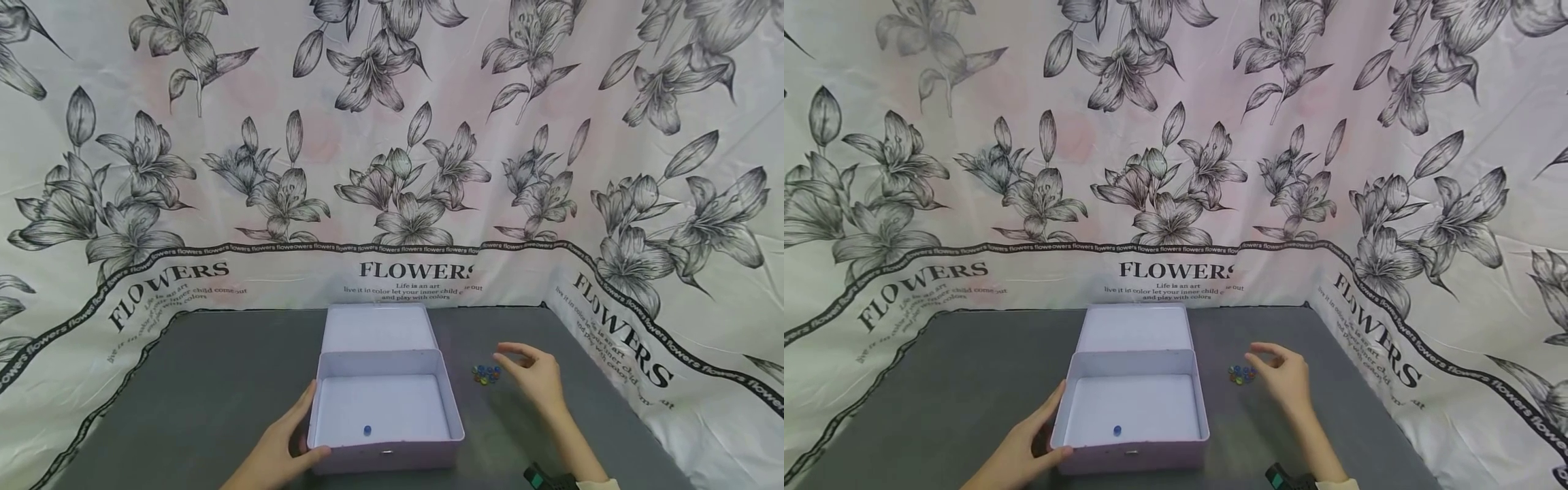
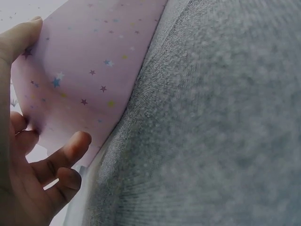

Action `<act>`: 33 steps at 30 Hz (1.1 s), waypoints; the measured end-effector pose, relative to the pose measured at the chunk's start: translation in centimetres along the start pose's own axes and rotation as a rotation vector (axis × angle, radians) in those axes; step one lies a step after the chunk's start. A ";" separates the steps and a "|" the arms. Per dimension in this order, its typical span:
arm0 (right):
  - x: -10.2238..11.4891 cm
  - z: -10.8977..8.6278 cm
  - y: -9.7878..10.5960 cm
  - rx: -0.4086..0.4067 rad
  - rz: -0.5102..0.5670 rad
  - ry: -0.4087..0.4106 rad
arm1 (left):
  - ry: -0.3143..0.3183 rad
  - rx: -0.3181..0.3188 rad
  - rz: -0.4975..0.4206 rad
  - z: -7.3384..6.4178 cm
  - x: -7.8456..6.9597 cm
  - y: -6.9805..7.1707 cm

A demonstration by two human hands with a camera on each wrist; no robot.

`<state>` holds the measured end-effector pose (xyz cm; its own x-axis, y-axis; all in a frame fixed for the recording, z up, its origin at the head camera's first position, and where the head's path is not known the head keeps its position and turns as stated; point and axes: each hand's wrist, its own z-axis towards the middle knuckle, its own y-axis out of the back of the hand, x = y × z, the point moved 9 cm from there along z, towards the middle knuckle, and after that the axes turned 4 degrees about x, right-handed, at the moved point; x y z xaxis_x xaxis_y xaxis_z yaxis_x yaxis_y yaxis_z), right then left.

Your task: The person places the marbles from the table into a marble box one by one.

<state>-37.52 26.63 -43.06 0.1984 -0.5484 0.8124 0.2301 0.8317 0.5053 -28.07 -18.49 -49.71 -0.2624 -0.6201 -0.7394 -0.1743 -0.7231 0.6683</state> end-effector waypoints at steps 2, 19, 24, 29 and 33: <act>-1.0 -0.1 0.1 0.007 0.001 -0.019 | -0.009 -0.002 0.008 0.0 0.0 0.1; -6.3 -1.0 -3.1 0.019 -0.121 0.007 | -0.003 0.011 -0.048 -0.2 0.2 0.0; -6.9 -1.7 -3.0 -0.002 -0.155 0.002 | -0.005 0.016 -0.016 -0.2 0.2 -0.4; -6.4 -1.7 -2.8 -0.065 -0.181 0.048 | -0.029 -0.006 -0.007 -0.3 0.3 -0.4; -5.3 -1.4 -2.8 -0.107 -0.185 0.133 | -0.040 -0.022 -0.020 -0.2 0.2 0.0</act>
<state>-37.91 27.08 -49.21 0.2651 -0.7032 0.6597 0.3722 0.7058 0.6027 -27.95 -18.65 -49.91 -0.2967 -0.5932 -0.7484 -0.1587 -0.7422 0.6512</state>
